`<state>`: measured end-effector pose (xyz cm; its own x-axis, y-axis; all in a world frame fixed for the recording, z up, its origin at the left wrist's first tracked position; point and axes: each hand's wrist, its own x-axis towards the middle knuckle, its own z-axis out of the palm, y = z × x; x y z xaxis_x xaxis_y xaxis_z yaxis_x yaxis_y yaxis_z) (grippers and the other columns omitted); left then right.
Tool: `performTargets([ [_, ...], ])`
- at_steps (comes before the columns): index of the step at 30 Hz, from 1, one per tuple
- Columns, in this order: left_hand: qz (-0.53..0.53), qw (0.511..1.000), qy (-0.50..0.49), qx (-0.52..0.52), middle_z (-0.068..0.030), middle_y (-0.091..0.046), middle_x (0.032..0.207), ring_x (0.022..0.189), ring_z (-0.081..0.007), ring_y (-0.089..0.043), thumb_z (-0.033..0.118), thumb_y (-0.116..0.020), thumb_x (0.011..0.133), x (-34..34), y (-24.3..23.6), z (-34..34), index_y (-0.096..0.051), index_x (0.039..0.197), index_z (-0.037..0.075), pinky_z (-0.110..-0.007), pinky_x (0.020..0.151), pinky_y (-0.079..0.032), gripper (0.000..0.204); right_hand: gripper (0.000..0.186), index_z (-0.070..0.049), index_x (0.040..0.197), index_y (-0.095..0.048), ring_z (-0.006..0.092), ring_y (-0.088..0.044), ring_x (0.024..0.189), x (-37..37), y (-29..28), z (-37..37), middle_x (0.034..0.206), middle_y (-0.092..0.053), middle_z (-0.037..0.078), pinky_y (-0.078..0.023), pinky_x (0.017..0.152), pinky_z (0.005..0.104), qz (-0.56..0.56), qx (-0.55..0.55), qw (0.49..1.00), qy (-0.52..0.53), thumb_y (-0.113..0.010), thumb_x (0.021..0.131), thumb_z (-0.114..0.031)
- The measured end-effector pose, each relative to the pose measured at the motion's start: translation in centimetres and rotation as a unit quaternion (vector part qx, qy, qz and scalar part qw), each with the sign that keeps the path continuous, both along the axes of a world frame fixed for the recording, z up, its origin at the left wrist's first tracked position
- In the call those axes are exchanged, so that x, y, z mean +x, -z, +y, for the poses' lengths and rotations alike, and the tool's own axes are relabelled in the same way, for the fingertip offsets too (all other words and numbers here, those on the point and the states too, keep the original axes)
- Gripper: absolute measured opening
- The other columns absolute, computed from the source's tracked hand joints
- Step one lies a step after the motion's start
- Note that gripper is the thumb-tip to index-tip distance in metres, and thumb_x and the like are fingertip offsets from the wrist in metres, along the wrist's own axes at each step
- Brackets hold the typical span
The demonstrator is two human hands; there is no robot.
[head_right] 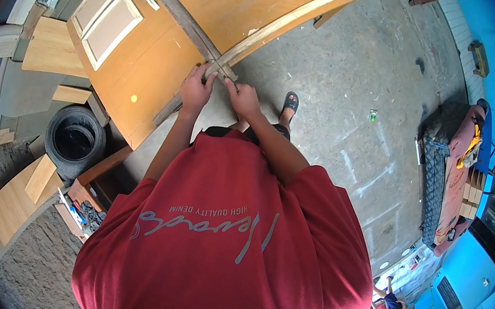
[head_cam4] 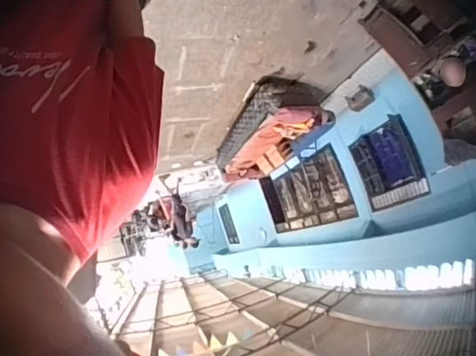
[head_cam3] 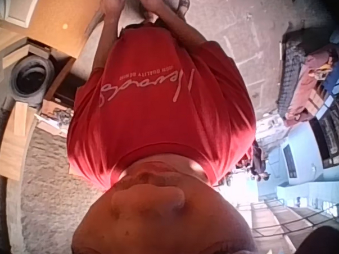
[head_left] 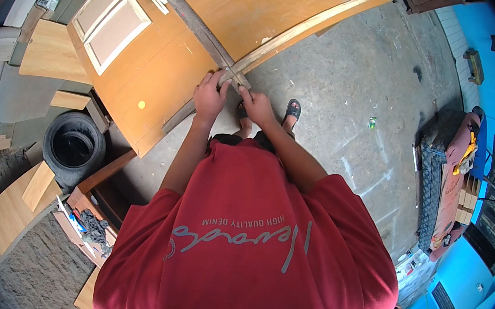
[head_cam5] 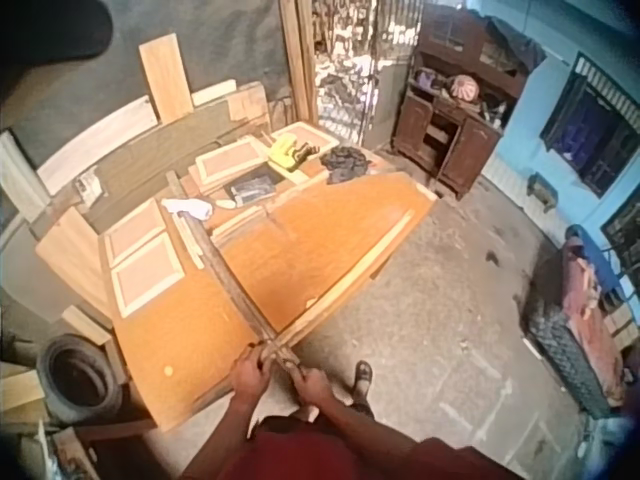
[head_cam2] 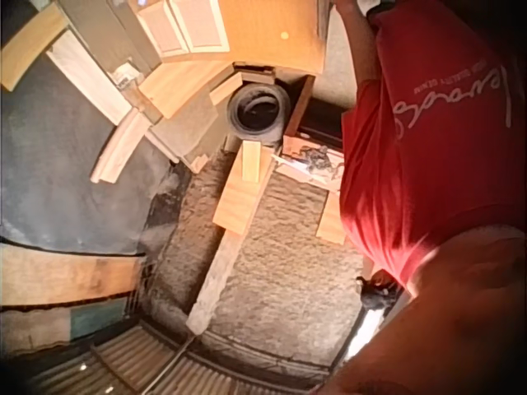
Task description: Using a hand saw to cut a small piece of wood positioned against a guide on a workbench.
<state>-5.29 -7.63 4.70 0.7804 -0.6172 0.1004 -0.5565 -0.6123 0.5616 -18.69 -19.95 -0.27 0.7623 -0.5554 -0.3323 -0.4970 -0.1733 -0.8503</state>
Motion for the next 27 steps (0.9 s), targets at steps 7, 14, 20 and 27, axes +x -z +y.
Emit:
performTargets([
  [7,0.016,1.000,-0.008,0.016,-0.0086,-0.070,0.107,0.098,-0.0338,-0.071,0.035,-0.074,0.097,0.1,0.6,0.4,-0.073,0.128,0.019,-0.049,0.083,-0.053,0.036,0.062,0.003,0.081,-0.073,0.0416,-0.072,0.068,-7.3,-1.9,1.1,0.068,-0.065,0.027,-0.052,0.064,0.0517,0.012,0.016,1.000,0.005,-0.059,0.107,-0.051],
  [14,0.027,0.999,-0.007,0.021,-0.0083,-0.071,0.108,0.100,-0.0338,-0.071,0.035,-0.074,0.097,-0.2,0.3,0.1,-0.073,0.129,0.019,-0.049,0.084,-0.053,0.036,0.064,0.004,0.077,-0.073,0.0486,-0.068,0.069,0.7,-1.7,0.0,0.068,-0.064,0.029,-0.052,0.069,0.0559,0.001,-0.001,0.999,0.040,-0.061,0.106,-0.052],
  [20,0.052,0.998,-0.016,0.031,-0.0081,-0.070,0.109,0.099,-0.0334,-0.071,0.035,-0.074,0.096,-0.2,0.2,0.3,-0.073,0.129,0.019,-0.049,0.084,-0.053,0.036,0.067,0.006,0.077,-0.072,0.0440,-0.071,0.066,-4.3,-2.5,0.4,0.066,-0.064,0.027,-0.053,0.066,0.0517,0.020,0.017,1.000,0.004,-0.059,0.106,-0.054],
  [27,0.036,0.999,-0.016,0.018,-0.0081,-0.070,0.109,0.101,-0.0338,-0.071,0.037,-0.074,0.096,-0.1,0.3,0.1,-0.073,0.129,0.021,-0.050,0.084,-0.053,0.036,0.067,0.006,0.079,-0.073,0.0414,-0.073,0.067,-1.7,-3.0,-0.2,0.066,-0.064,0.027,-0.054,0.065,0.0503,0.026,0.027,0.999,-0.006,-0.059,0.106,-0.054],
])
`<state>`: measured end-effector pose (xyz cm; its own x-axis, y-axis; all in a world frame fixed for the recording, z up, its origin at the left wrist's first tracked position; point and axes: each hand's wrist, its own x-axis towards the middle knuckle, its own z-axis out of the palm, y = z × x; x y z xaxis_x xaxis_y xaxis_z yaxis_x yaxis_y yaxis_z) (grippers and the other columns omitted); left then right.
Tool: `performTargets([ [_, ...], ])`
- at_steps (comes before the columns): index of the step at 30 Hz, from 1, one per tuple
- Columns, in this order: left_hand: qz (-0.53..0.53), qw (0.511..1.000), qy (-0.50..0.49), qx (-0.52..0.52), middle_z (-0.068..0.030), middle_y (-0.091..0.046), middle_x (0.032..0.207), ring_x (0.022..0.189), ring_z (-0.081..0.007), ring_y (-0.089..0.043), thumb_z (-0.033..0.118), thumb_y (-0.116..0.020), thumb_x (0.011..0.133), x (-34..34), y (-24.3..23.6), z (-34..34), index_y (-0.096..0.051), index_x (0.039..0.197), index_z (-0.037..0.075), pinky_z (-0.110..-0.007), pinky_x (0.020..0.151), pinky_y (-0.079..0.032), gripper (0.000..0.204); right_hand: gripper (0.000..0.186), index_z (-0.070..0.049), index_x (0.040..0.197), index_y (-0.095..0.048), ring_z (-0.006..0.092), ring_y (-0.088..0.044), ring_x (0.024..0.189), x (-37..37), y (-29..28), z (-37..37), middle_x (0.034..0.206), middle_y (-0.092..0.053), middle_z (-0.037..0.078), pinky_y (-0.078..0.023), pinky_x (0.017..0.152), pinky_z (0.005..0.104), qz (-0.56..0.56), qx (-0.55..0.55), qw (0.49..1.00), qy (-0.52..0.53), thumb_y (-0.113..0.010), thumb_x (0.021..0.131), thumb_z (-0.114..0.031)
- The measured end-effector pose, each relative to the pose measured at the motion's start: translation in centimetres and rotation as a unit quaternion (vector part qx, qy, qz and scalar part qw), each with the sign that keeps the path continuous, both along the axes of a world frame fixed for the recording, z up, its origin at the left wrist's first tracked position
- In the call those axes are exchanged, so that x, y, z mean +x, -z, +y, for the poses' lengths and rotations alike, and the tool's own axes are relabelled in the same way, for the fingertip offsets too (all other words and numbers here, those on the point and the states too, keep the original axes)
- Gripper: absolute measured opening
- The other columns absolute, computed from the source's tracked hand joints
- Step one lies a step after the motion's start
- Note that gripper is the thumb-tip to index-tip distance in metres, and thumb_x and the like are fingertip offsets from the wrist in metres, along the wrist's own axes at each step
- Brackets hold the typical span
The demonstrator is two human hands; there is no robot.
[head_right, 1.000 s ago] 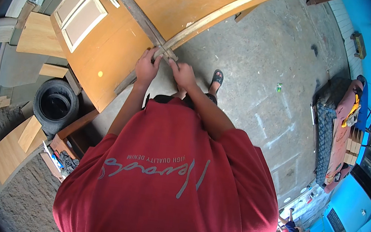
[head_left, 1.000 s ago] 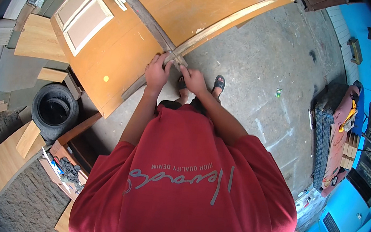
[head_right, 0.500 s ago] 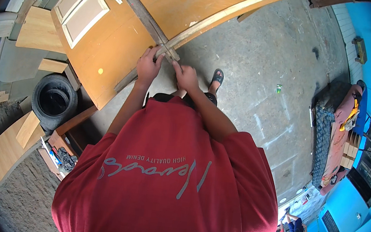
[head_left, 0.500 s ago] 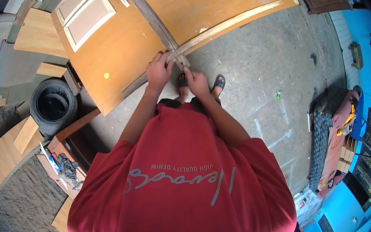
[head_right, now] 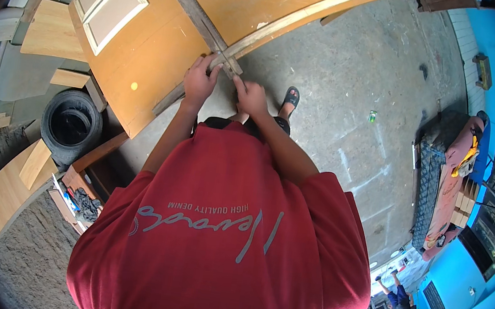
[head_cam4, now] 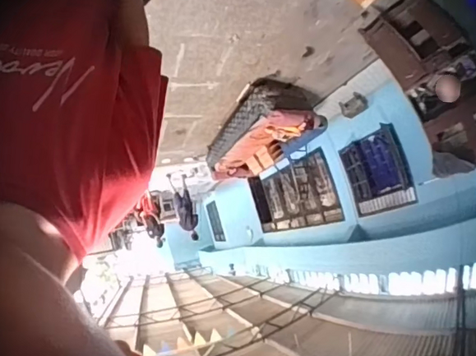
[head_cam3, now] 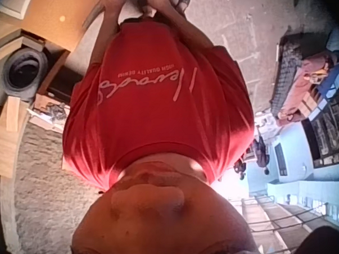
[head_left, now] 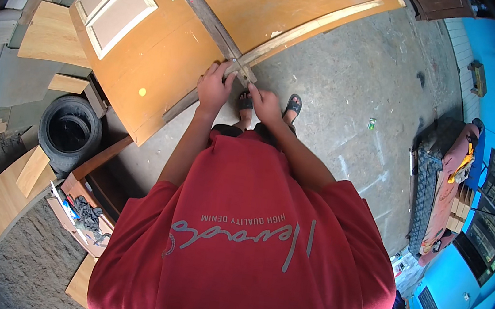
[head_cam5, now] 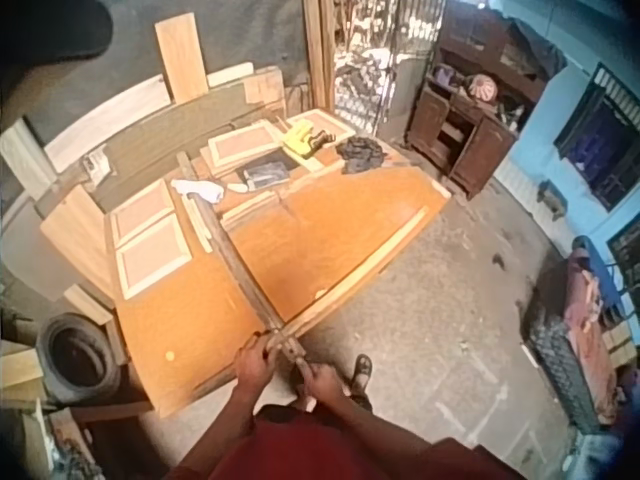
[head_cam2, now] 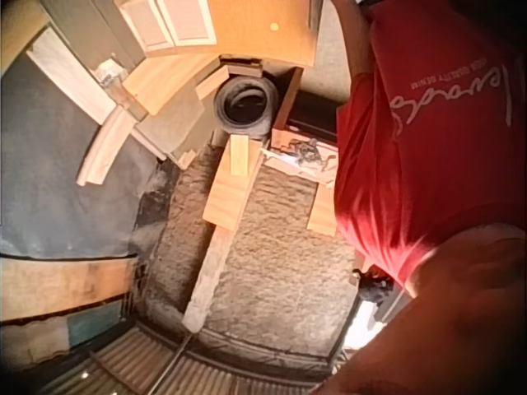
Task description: Using a hand saw to cut a small piece of wood positioned against a guide on a workbench.
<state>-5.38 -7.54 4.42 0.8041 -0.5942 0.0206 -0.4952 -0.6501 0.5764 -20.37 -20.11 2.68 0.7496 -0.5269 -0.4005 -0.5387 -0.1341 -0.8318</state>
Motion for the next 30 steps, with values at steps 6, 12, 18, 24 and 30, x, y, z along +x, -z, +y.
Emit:
performTargets([
  [6,-0.010,1.000,-0.001,-0.017,-0.0088,-0.070,0.103,0.092,-0.0333,-0.071,0.035,-0.075,0.096,0.3,-0.3,-0.4,-0.074,0.128,0.019,-0.048,0.080,-0.055,0.036,0.065,0.005,0.079,-0.074,0.0415,-0.074,0.069,-0.2,1.3,0.6,0.070,-0.066,0.028,-0.055,0.066,0.0483,-0.027,-0.096,0.995,0.011,-0.060,0.106,-0.052],
  [12,-0.042,0.999,-0.005,-0.022,-0.0088,-0.070,0.098,0.084,-0.0314,-0.071,0.033,-0.077,0.096,0.0,0.0,0.3,-0.075,0.127,0.018,-0.045,0.077,-0.056,0.036,0.066,0.005,0.074,-0.071,0.0434,-0.071,0.065,-3.9,-0.1,0.8,0.066,-0.064,0.027,-0.052,0.062,0.0493,0.023,-0.017,1.000,0.010,-0.061,0.105,-0.053],
  [18,-0.004,1.000,0.001,-0.009,-0.0068,-0.071,0.106,0.097,-0.0323,-0.071,0.036,-0.075,0.096,-0.3,-0.7,-0.4,-0.074,0.128,0.021,-0.049,0.082,-0.053,0.035,0.064,0.003,0.080,-0.075,0.0428,-0.072,0.067,1.0,1.8,0.4,0.068,-0.066,0.027,-0.053,0.063,0.0492,0.005,-0.071,0.997,0.035,-0.061,0.105,-0.053],
  [24,-0.019,0.999,-0.007,-0.025,-0.0078,-0.071,0.104,0.093,-0.0322,-0.071,0.034,-0.076,0.096,-0.1,0.0,0.2,-0.074,0.128,0.019,-0.047,0.080,-0.054,0.036,0.063,0.001,0.084,-0.078,0.0435,-0.073,0.072,-5.2,-0.2,0.7,0.072,-0.069,0.026,-0.055,0.068,0.0486,0.033,-0.017,0.999,0.000,-0.061,0.105,-0.056],
  [30,-0.016,1.000,0.000,-0.015,-0.0082,-0.071,0.103,0.091,-0.0324,-0.071,0.034,-0.076,0.096,-0.2,-0.8,-0.2,-0.074,0.128,0.019,-0.046,0.080,-0.054,0.035,0.066,0.003,0.080,-0.075,0.0432,-0.073,0.071,1.4,0.9,0.3,0.070,-0.067,0.027,-0.054,0.067,0.0510,0.003,-0.053,0.998,0.035,-0.060,0.104,-0.056],
])
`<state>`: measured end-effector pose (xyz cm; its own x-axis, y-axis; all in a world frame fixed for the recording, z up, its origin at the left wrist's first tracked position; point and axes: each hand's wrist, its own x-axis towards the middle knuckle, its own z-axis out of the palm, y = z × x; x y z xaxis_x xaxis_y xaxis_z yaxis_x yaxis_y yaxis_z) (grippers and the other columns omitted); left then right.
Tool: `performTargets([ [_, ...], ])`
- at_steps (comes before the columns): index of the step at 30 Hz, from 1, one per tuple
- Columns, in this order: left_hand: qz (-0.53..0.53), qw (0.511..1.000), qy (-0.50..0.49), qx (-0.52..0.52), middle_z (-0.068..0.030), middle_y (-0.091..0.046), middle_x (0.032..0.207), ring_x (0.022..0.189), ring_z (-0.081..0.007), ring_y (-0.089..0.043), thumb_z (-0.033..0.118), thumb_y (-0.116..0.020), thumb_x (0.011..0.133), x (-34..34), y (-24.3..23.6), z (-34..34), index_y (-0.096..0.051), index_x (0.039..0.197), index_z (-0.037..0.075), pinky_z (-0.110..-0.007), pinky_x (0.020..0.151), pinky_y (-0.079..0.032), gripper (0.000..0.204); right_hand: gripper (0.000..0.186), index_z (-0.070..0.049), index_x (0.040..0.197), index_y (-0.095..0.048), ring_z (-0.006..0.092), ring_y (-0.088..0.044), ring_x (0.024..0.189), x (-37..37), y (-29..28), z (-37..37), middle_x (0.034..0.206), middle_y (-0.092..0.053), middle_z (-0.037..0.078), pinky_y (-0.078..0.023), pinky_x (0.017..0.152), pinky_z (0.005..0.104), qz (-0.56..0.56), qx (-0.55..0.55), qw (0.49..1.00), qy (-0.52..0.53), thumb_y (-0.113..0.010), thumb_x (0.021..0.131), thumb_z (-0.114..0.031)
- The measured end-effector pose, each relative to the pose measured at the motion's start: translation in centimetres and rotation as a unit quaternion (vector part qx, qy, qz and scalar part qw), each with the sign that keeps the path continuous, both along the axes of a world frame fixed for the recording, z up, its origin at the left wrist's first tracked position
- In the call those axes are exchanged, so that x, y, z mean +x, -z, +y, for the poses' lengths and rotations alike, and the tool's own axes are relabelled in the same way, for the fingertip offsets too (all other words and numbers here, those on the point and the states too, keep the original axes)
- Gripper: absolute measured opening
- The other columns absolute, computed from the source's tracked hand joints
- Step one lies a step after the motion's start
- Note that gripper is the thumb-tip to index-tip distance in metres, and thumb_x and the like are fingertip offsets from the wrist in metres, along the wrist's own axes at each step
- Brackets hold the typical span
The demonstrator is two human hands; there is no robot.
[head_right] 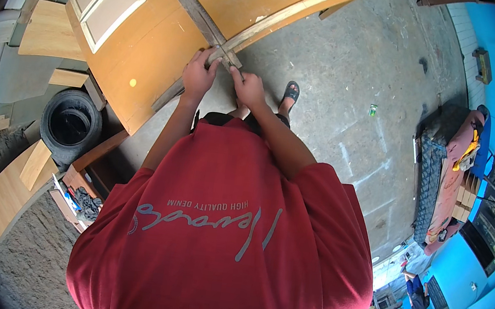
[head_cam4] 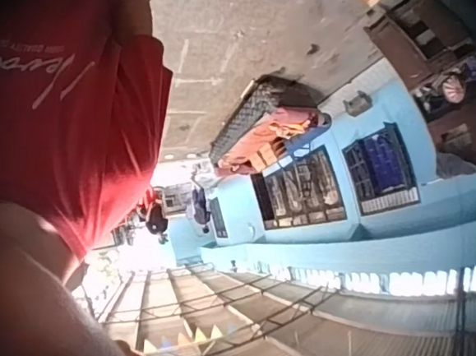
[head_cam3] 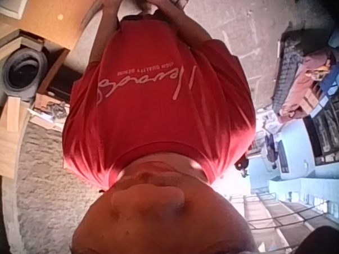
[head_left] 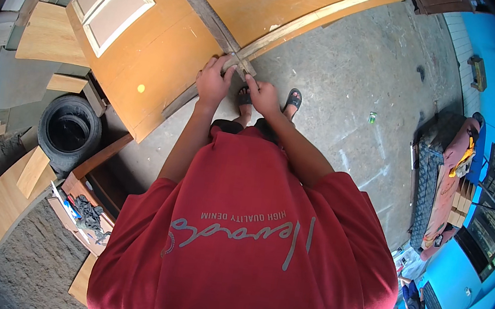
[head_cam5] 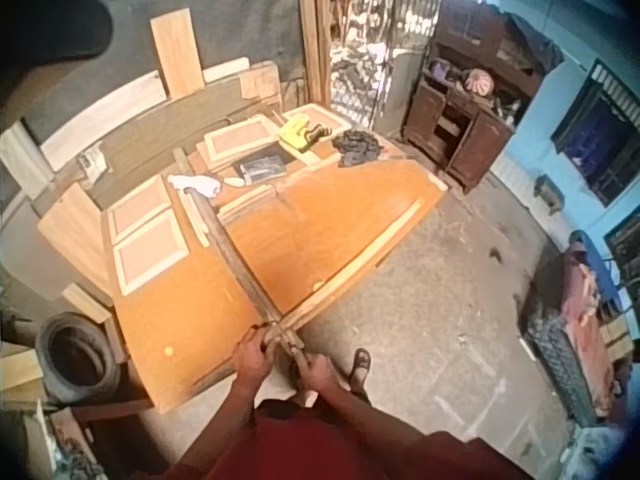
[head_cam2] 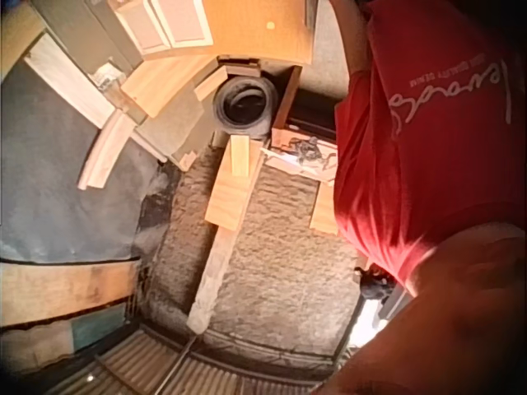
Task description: Using a hand saw to cut a small piece of wood positioned against a guide on a workbench.
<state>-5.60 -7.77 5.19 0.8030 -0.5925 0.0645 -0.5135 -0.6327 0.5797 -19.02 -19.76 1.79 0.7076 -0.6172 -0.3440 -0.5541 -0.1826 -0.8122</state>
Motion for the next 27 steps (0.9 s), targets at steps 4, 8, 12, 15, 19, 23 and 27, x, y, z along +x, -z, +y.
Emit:
performTargets([
  [4,0.044,0.999,-0.008,0.000,-0.0071,-0.070,0.106,0.097,-0.0333,-0.071,0.036,-0.075,0.096,0.3,0.2,0.0,-0.074,0.127,0.020,-0.049,0.083,-0.053,0.035,0.067,0.005,0.076,-0.072,0.0437,-0.072,0.068,-2.1,1.0,0.6,0.067,-0.065,0.028,-0.054,0.064,0.0496,-0.022,0.018,1.000,0.002,-0.061,0.105,-0.055],
  [8,-0.021,1.000,-0.003,-0.004,-0.0089,-0.070,0.098,0.082,-0.0313,-0.070,0.031,-0.078,0.095,0.3,0.9,0.2,-0.076,0.126,0.017,-0.043,0.074,-0.056,0.035,0.066,0.005,0.076,-0.071,0.0424,-0.072,0.064,-6.7,0.6,1.0,0.065,-0.064,0.028,-0.053,0.062,0.0493,-0.024,-0.006,0.999,-0.029,-0.061,0.105,-0.053],
  [12,0.020,1.000,-0.005,-0.004,-0.0064,-0.070,0.104,0.093,-0.0312,-0.071,0.035,-0.075,0.096,0.2,0.8,0.1,-0.074,0.126,0.020,-0.049,0.080,-0.052,0.034,0.066,0.005,0.076,-0.071,0.0407,-0.071,0.062,-4.0,-0.5,0.9,0.066,-0.066,0.027,-0.052,0.061,0.0498,-0.020,0.045,0.999,-0.003,-0.060,0.106,-0.052],
  [15,0.028,1.000,0.000,-0.005,-0.0060,-0.069,0.103,0.092,-0.0311,-0.070,0.035,-0.075,0.096,0.1,0.4,0.1,-0.074,0.127,0.021,-0.049,0.079,-0.051,0.034,0.065,0.004,0.076,-0.072,0.0390,-0.072,0.063,-2.9,-0.3,0.6,0.066,-0.066,0.026,-0.052,0.062,0.0488,0.000,0.041,0.999,0.000,-0.060,0.106,-0.052],
  [19,0.027,1.000,-0.009,-0.003,-0.0054,-0.070,0.103,0.092,-0.0307,-0.071,0.034,-0.075,0.096,0.3,0.6,0.1,-0.074,0.128,0.021,-0.049,0.079,-0.051,0.035,0.065,0.004,0.076,-0.071,0.0361,-0.069,0.059,-5.2,-0.9,0.6,0.063,-0.062,0.026,-0.050,0.061,0.0467,-0.052,0.013,0.998,-0.022,-0.060,0.107,-0.052],
  [23,0.019,1.000,0.002,-0.011,-0.0053,-0.070,0.104,0.093,-0.0300,-0.071,0.034,-0.075,0.095,0.3,0.9,0.3,-0.074,0.128,0.021,-0.048,0.079,-0.052,0.035,0.066,0.005,0.075,-0.069,0.0348,-0.061,0.054,-9.1,-1.1,0.9,0.061,-0.058,0.025,-0.047,0.059,0.0468,-0.025,0.022,0.999,-0.028,-0.059,0.108,-0.052],
  [27,0.005,1.000,0.006,-0.017,-0.0062,-0.071,0.105,0.094,-0.0316,-0.071,0.033,-0.076,0.095,0.3,0.7,0.3,-0.074,0.128,0.021,-0.048,0.080,-0.053,0.035,0.065,0.006,0.076,-0.066,0.0248,-0.049,0.053,-9.1,-0.3,0.0,0.058,-0.052,0.021,-0.042,0.057,0.0454,-0.032,0.054,0.998,-0.013,-0.060,0.108,-0.050],
])
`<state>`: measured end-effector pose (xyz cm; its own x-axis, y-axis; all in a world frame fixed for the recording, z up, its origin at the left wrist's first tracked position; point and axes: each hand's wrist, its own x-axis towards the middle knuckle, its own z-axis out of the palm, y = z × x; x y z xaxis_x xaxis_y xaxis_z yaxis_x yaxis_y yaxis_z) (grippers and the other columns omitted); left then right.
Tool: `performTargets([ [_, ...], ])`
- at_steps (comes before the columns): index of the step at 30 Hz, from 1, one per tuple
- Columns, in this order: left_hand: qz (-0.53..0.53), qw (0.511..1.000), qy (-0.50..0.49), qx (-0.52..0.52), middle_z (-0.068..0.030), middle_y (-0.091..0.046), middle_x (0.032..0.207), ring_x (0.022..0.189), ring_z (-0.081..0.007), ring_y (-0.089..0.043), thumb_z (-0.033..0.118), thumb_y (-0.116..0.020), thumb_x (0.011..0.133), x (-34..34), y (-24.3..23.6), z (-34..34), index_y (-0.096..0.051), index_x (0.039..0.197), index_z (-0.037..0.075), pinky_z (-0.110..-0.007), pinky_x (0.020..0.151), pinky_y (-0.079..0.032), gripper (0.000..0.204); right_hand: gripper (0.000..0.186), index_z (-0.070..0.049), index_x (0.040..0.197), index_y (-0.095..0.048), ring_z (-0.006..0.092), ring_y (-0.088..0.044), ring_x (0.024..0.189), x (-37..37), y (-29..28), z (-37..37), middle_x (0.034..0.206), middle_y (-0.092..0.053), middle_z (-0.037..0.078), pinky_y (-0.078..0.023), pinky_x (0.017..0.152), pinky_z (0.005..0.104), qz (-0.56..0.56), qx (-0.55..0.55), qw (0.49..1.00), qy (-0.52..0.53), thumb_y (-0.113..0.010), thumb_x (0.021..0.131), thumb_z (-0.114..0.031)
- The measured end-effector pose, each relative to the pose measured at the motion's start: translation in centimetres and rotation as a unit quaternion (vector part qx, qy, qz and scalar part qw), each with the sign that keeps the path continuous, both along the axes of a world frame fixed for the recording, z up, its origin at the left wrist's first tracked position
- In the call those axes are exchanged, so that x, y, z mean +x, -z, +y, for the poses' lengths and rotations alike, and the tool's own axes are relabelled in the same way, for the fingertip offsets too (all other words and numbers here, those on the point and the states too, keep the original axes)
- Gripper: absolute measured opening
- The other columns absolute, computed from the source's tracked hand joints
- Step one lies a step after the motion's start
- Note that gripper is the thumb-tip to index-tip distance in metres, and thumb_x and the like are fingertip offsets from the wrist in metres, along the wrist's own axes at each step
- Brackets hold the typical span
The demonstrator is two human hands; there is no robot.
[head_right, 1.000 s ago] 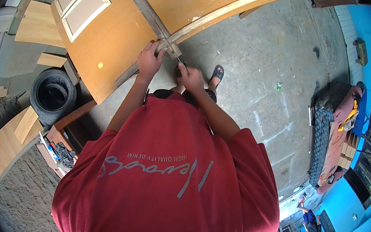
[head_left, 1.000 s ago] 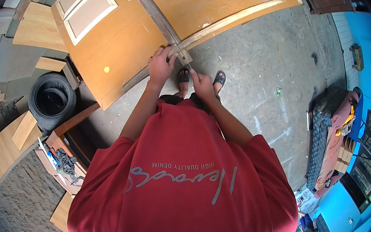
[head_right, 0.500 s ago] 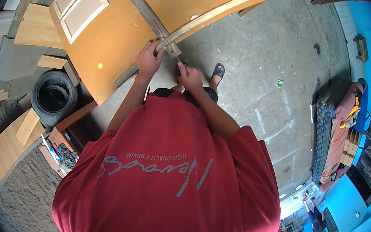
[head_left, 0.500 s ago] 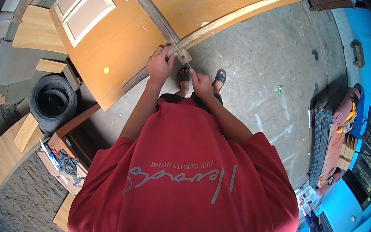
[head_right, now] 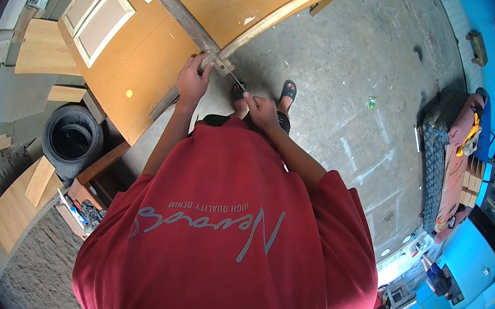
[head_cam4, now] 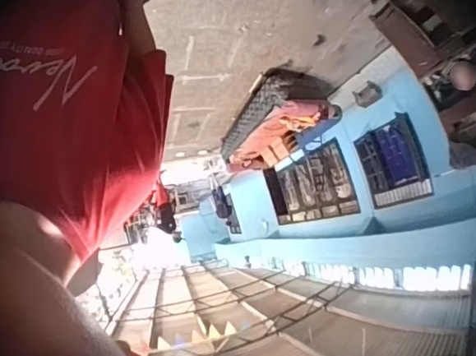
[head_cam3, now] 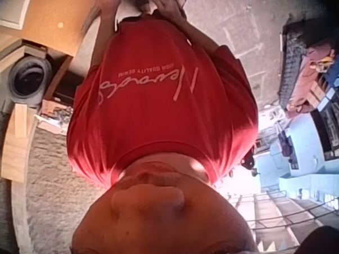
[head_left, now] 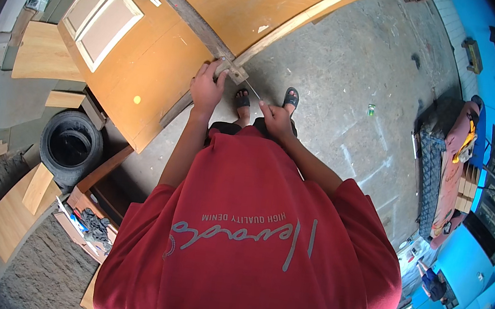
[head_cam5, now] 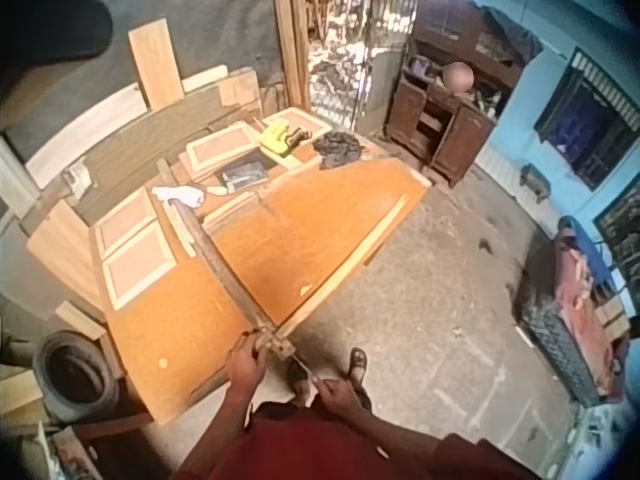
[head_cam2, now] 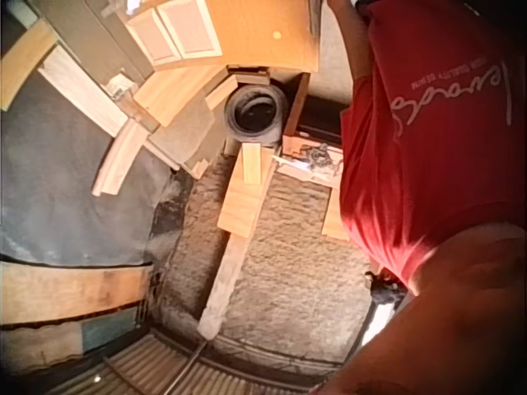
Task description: Using a hand saw to cut a small piece of wood positioned against a guide on a workbench.
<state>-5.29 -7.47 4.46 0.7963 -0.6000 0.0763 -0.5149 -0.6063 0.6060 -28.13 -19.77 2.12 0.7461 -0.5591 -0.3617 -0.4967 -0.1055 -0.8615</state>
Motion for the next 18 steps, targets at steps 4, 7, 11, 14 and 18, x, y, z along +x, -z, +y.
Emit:
performTargets([
  [4,-0.010,0.999,0.019,-0.025,-0.0092,-0.072,0.106,0.096,-0.0354,-0.072,0.031,-0.076,0.095,0.4,-0.2,0.1,-0.073,0.127,0.018,-0.048,0.081,-0.056,0.035,0.065,0.007,0.075,-0.063,0.0171,-0.044,0.057,1.9,0.5,-0.8,0.058,-0.046,0.018,-0.040,0.055,0.0430,-0.065,0.044,0.997,0.029,-0.060,0.109,-0.048],
  [7,0.006,0.999,0.010,-0.046,-0.0128,-0.073,0.107,0.097,-0.0373,-0.072,0.028,-0.078,0.094,0.3,-0.4,0.2,-0.073,0.126,0.014,-0.047,0.083,-0.057,0.036,0.064,0.007,0.074,-0.061,0.0153,-0.044,0.057,3.2,0.3,-1.4,0.058,-0.044,0.018,-0.040,0.055,0.0408,-0.089,0.032,0.995,0.027,-0.061,0.109,-0.047],
  [11,0.027,0.997,0.023,-0.076,-0.0160,-0.073,0.109,0.099,-0.0379,-0.072,0.026,-0.079,0.094,0.1,-1.8,0.6,-0.072,0.125,0.009,-0.045,0.085,-0.057,0.036,0.061,0.006,0.074,-0.062,0.0135,-0.045,0.058,4.4,0.2,-2.2,0.057,-0.048,0.015,-0.041,0.055,0.0380,-0.064,0.022,0.996,0.051,-0.062,0.108,-0.045],
  [14,0.055,0.994,0.017,-0.098,-0.0179,-0.074,0.112,0.099,-0.0369,-0.073,0.024,-0.079,0.096,0.1,-2.8,0.8,-0.072,0.126,0.007,-0.042,0.084,-0.058,0.035,0.058,0.003,0.074,-0.064,0.0134,-0.048,0.058,5.0,-0.1,-2.1,0.058,-0.053,0.010,-0.043,0.055,0.0354,-0.106,0.033,0.991,0.079,-0.063,0.108,-0.044],
  [18,0.088,0.986,0.026,-0.136,-0.0174,-0.075,0.111,0.098,-0.0306,-0.075,0.025,-0.074,0.101,0.9,-3.6,0.8,-0.072,0.127,0.004,-0.037,0.082,-0.058,0.033,0.042,-0.002,0.092,-0.067,0.0196,-0.063,0.061,6.0,-1.6,-2.1,0.065,-0.063,0.011,-0.049,0.060,0.0375,-0.123,0.053,0.990,0.045,-0.062,0.109,-0.040],
])
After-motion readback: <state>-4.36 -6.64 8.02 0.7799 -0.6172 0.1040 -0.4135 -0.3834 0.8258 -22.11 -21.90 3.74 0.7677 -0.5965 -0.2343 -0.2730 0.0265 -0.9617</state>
